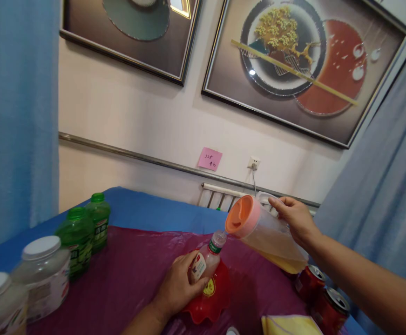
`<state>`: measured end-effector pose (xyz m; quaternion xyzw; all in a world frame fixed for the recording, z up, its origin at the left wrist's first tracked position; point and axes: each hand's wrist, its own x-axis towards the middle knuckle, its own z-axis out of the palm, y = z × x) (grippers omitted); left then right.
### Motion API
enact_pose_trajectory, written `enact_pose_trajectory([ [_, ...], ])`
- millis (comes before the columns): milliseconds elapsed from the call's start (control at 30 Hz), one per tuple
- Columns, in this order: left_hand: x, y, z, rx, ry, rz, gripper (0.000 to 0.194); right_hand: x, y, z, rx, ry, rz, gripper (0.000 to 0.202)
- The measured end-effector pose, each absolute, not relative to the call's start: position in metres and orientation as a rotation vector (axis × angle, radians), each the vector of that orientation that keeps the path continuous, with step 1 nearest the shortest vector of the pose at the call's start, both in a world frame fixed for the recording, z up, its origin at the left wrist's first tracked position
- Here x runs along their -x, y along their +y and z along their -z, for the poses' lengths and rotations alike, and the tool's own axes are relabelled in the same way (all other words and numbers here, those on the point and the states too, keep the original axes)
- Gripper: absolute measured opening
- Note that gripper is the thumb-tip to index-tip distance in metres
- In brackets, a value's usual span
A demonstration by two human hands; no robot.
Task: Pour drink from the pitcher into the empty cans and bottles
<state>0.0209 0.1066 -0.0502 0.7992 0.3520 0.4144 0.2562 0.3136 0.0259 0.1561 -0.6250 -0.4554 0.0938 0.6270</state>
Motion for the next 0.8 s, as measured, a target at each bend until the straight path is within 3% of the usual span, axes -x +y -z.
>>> enact_pose_trajectory([
  [167,-0.021,0.107,0.050,-2.184,0.959,-1.130,0.038,-0.315,0.026,-0.156,1.429,-1.040,-0.220,0.054],
  [500,-0.021,0.108,0.055,-2.190,0.951,-1.149,0.047,-0.315,0.026,-0.146,1.408,-1.007,-0.240,0.055],
  [800,-0.022,0.110,0.058,-2.167,0.962,-1.152,0.053,-0.325,0.031,-0.108,1.358,-0.972,-0.220,0.063],
])
